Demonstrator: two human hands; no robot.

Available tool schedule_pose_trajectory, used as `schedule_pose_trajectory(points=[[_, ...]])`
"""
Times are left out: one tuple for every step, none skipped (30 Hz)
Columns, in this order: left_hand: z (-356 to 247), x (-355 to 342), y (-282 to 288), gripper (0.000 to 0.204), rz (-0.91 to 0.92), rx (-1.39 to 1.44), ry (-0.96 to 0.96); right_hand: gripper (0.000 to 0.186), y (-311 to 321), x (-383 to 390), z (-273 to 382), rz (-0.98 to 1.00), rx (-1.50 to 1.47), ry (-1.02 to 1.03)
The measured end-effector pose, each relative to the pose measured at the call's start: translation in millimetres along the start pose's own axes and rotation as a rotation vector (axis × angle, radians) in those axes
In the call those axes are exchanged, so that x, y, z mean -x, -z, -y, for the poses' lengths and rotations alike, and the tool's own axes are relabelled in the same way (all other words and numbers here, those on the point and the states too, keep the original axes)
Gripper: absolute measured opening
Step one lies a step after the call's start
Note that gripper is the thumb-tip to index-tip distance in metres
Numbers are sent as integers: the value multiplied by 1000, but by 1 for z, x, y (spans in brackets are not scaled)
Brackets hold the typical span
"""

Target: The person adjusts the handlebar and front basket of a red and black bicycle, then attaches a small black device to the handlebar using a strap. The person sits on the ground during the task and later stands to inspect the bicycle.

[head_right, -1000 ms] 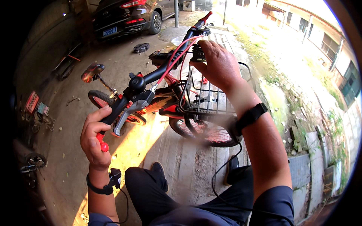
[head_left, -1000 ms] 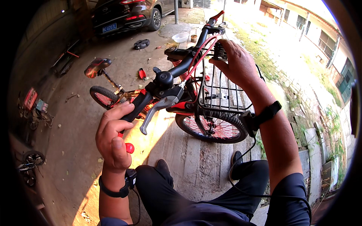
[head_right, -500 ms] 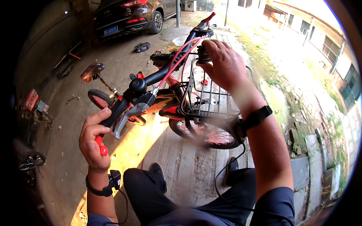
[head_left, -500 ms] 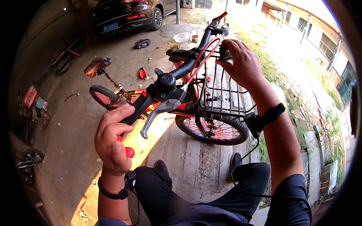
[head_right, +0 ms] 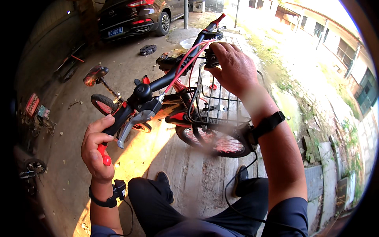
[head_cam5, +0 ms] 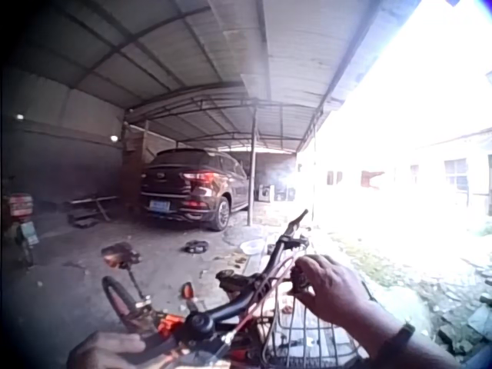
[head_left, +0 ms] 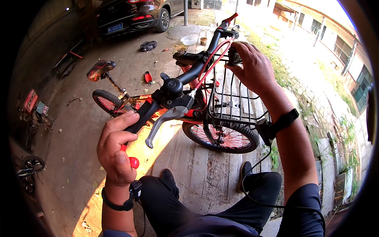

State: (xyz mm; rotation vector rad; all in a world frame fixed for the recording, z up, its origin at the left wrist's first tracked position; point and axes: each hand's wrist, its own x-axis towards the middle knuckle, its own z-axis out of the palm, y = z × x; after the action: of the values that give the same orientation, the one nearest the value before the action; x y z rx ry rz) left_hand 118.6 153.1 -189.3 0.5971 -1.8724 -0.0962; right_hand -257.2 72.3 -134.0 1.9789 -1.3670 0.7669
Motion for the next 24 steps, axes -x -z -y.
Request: schedule_pose_trajectory(points=[[0,0,0,50,-1,1,2,55,0,-1,0,1,16,9],[0,0,0,50,-2,6,5,55,1,-2,0,1,32,17],[1,1,0,50,-4,11,8,56,3,-3,0,2,49,26],[1,1,0,49,-5,16,11,56,7,-5,0,-3,75,61],[0,1,0,49,-7,13,12,56,11,-7,0,-9,100,95],[0,1,0,49,-9,12,14,56,13,-8,-1,-13,127,130],[0,1,0,49,-11,12,16,55,13,-8,-2,-16,145,141],[0,1,-1,48,-14,15,12,54,12,-7,-4,-18,162,151],[1,2,-1,48,-17,16,8,54,11,-7,-4,-21,178,162],[1,2,-2,47,-20,17,5,53,11,-6,-4,-25,187,163],[1,2,-2,47,-20,13,10,52,11,-6,-2,-27,197,164],[0,1,-2,47,-21,7,14,52,12,-7,-1,-32,206,167],[-1,1,-2,46,-23,1,17,51,12,-7,0,-41,216,179],[-1,1,-1,46,-25,2,17,51,13,-8,1,-50,226,190],[-1,1,-2,46,-26,4,15,51,14,-8,1,-58,238,202],[-1,1,-2,45,-28,6,14,51,14,-8,2,-60,237,203],[-1,1,-2,45,-32,5,12,52,14,-8,2,-62,235,205],[0,2,-2,44,-36,4,12,52,13,-8,2,-63,233,208],[1,2,-3,44,-40,2,11,51,13,-8,3,-43,200,191],[0,1,-3,44,-39,-1,16,50,12,-7,4,-24,166,175],[-2,0,-4,43,-37,-2,17,49,14,-6,4,-6,136,157],[-4,-1,-4,43,-35,-3,18,48,12,-4,4,-17,83,130],[-4,-1,-4,43,-38,-1,13,48,8,-2,4,-27,29,102],[-3,0,-4,43,-39,-2,13,47,5,-2,7,-36,-28,77]])
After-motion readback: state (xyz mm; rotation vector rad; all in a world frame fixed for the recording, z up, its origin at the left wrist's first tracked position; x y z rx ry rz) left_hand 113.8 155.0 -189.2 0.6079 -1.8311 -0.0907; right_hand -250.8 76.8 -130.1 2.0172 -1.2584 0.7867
